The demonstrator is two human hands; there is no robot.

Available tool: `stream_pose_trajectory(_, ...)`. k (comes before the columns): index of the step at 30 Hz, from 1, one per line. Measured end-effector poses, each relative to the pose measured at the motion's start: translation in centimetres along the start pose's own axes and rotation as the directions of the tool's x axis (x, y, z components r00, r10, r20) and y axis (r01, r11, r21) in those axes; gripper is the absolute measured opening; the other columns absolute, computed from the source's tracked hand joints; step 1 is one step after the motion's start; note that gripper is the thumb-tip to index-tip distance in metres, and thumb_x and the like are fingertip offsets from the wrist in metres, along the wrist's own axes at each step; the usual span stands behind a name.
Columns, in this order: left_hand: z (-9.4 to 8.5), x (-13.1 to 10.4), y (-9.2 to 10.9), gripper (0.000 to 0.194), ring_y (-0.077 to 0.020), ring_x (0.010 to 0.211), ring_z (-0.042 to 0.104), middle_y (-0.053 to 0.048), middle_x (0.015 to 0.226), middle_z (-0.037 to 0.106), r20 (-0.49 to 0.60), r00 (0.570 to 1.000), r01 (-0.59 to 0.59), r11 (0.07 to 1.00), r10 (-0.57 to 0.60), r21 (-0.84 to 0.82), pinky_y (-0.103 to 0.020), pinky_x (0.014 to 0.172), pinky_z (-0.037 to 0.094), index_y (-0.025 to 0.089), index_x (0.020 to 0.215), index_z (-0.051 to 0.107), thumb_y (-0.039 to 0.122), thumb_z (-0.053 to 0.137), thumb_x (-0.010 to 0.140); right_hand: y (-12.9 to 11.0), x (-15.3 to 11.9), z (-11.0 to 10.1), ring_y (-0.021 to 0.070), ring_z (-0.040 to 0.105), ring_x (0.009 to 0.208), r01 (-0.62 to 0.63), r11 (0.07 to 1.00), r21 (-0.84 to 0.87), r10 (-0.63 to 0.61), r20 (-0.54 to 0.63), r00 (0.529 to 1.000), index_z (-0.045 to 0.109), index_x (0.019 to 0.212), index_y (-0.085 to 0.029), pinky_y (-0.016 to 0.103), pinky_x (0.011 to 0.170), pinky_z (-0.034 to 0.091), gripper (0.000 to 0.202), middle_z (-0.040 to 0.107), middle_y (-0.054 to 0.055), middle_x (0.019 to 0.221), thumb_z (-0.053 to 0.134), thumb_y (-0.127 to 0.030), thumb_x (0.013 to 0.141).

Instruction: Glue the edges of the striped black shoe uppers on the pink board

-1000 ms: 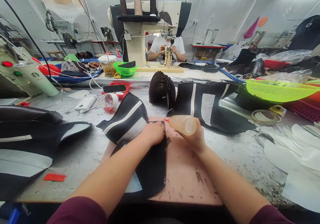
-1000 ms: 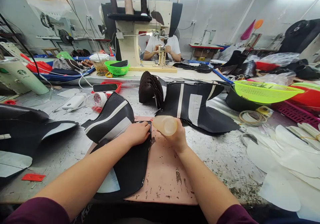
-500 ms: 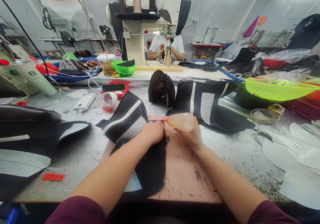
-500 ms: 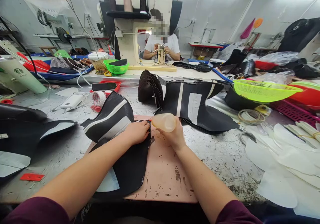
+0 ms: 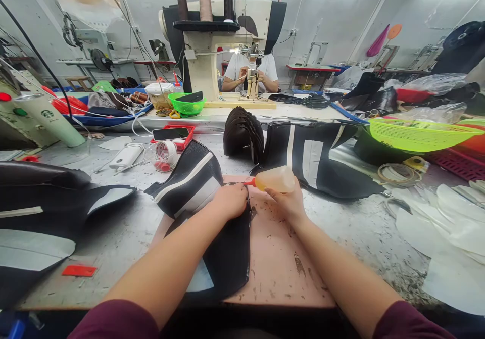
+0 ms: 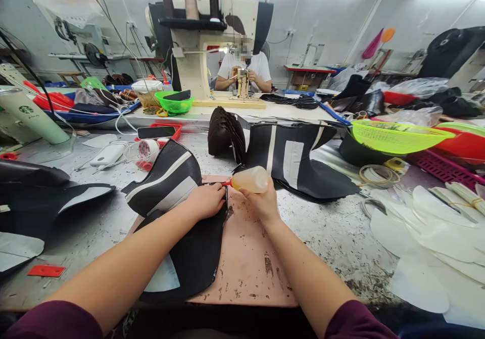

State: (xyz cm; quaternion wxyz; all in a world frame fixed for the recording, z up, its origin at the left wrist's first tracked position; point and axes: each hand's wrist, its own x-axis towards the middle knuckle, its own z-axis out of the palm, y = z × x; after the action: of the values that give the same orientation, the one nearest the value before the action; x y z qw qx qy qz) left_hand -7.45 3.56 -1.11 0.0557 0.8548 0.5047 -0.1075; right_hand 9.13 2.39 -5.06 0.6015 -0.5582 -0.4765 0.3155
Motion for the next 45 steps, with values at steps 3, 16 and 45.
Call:
stream_pose_trajectory(3,0.2,0.0,-0.2,0.033,-0.024,0.093,0.059,-0.014,0.11,0.055,-0.009,1.0,-0.021,1.0,0.021,0.004,-0.032,0.072,0.048,0.013,0.111,0.056,0.027,0.037,0.087,0.1,0.1,0.1,0.0269,0.057,0.093,-0.013,1.0,0.001,0.013,-0.017,1.0,0.049,0.093,-0.02,0.041,0.079,0.047,0.061,0.06,0.006,0.094,0.078,-0.043,0.045)
stream_pose_trajectory(16,0.7,0.0,0.5,0.033,-0.0267,0.099,0.054,-0.019,0.108,0.057,-0.004,0.999,-0.035,0.996,0.035,0.084,-0.035,0.076,0.047,0.007,0.113,0.051,0.014,0.037,0.084,0.9,0.3,0.0,0.028,0.056,0.095,-0.041,0.998,-0.05,0.04,-0.015,0.999,0.049,0.094,-0.02,0.044,0.081,0.047,0.064,0.059,0.006,0.098,0.079,-0.045,0.044)
stream_pose_trajectory(45,0.1,-1.8,0.5,0.041,-0.0279,0.1,0.055,-0.018,0.105,0.06,-0.001,0.981,-0.19,0.969,0.193,0.157,-0.039,0.09,0.037,0.008,0.107,0.057,0.039,0.05,0.081,-0.7,0.3,-0.3,0.026,0.059,0.082,0.007,0.985,-0.172,-0.026,-0.106,0.994,0.048,0.087,-0.019,0.037,0.067,0.047,0.059,0.062,0.005,0.082,0.076,-0.049,0.044)
